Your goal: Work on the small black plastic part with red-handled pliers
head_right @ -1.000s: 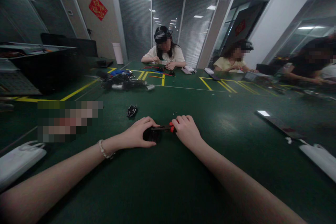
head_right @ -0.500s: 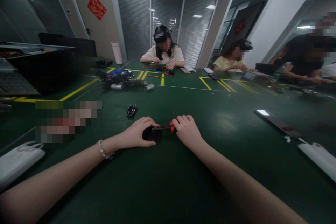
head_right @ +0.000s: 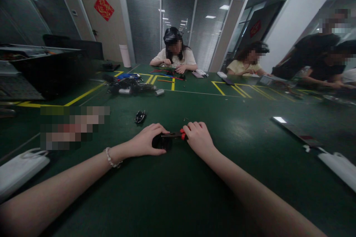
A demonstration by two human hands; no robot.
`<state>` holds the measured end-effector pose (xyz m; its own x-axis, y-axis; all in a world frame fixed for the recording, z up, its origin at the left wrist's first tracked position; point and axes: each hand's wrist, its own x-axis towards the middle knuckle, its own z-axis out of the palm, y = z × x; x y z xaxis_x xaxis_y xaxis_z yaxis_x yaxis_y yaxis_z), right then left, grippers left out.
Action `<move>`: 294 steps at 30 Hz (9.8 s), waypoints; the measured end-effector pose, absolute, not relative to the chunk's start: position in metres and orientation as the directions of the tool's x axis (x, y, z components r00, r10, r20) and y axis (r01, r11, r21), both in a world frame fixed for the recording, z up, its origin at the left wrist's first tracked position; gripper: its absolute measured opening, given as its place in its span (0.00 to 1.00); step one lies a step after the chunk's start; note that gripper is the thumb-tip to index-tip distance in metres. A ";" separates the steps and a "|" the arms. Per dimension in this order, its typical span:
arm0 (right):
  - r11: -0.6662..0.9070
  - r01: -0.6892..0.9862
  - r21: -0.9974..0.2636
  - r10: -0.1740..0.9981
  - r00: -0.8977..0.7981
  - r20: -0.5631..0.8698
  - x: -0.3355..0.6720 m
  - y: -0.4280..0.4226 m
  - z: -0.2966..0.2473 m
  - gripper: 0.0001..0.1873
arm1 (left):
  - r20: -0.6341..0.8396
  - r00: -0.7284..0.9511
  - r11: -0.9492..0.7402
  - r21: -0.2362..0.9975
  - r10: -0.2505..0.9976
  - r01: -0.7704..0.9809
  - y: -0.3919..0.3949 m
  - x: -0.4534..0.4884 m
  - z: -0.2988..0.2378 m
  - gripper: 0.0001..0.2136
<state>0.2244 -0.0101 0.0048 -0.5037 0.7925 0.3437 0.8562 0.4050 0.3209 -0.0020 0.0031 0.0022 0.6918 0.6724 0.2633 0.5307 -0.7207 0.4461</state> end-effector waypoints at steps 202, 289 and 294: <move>0.481 0.812 0.331 0.731 -0.579 0.360 0.230 -0.003 0.002 0.17 | 0.241 0.703 -0.717 0.460 0.669 0.524 0.002 -0.004 0.005 0.23; 0.479 0.808 0.343 0.721 -0.585 0.370 0.230 -0.003 0.002 0.19 | 0.233 0.696 -0.706 0.467 0.679 0.532 0.002 -0.003 0.005 0.24; 0.473 0.811 0.344 0.730 -0.580 0.362 0.231 -0.003 0.003 0.18 | 0.234 0.702 -0.709 0.473 0.673 0.523 0.002 -0.003 0.005 0.24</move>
<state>0.2309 -0.0032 0.0026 -0.5796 0.7302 0.3619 0.8110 0.4731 0.3443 -0.0035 0.0022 0.0048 0.7016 0.6731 0.2339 0.5230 -0.7093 0.4726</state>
